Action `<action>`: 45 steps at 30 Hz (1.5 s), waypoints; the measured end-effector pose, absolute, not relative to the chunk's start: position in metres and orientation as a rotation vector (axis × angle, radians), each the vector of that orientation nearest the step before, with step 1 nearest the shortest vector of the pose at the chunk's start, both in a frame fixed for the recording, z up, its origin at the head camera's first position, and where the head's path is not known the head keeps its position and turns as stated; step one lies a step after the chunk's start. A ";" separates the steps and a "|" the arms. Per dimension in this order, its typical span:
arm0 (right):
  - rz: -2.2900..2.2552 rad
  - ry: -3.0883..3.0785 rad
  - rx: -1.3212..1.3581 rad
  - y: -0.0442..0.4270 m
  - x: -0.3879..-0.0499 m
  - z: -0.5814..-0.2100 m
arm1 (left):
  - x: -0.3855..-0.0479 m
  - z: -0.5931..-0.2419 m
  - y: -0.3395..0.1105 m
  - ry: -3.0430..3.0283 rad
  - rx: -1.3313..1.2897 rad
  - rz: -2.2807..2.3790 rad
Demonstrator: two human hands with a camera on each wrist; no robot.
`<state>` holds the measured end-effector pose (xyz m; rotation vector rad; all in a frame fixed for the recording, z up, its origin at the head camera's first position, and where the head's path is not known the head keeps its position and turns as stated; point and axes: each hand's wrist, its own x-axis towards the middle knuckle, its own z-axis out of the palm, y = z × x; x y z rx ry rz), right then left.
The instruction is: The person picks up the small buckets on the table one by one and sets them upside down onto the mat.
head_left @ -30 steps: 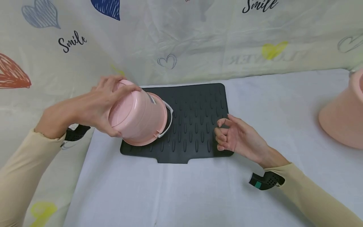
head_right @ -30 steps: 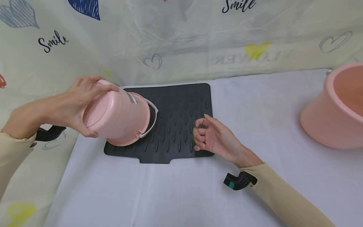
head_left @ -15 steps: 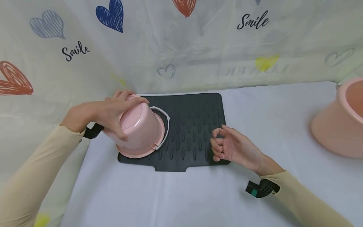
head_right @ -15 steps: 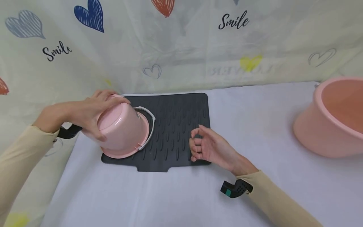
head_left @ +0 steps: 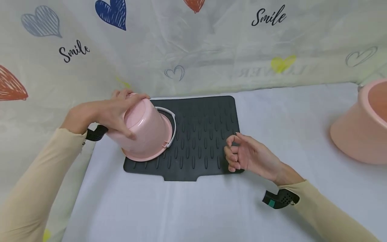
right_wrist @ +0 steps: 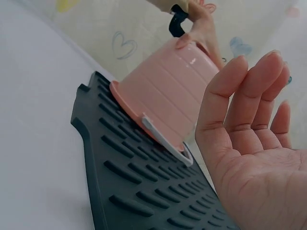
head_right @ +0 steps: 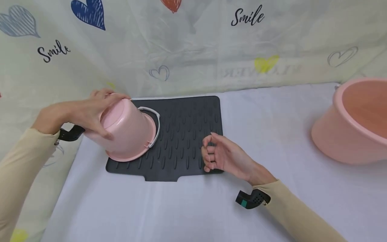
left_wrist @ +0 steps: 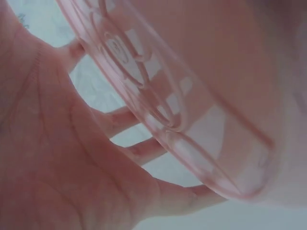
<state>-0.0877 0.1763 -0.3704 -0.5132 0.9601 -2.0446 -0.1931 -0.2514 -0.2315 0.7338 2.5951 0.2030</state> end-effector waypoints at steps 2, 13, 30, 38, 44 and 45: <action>-2.046 0.951 -0.525 0.177 -0.088 -0.370 | -0.195 -0.231 -0.252 2.614 0.698 0.192; -2.036 0.986 -0.536 0.177 -0.089 -0.368 | -0.206 -0.232 -0.242 2.649 0.559 0.131; -2.025 0.968 -0.538 0.175 -0.087 -0.373 | -0.206 -0.242 -0.242 2.694 0.554 0.208; -2.023 0.979 -0.525 0.174 -0.086 -0.374 | -0.202 -0.239 -0.251 2.640 0.675 0.201; -2.020 0.976 -0.529 0.172 -0.085 -0.375 | -0.203 -0.237 -0.255 2.647 0.713 0.193; -2.019 0.977 -0.530 0.172 -0.085 -0.375 | -0.203 -0.237 -0.255 2.649 0.703 0.192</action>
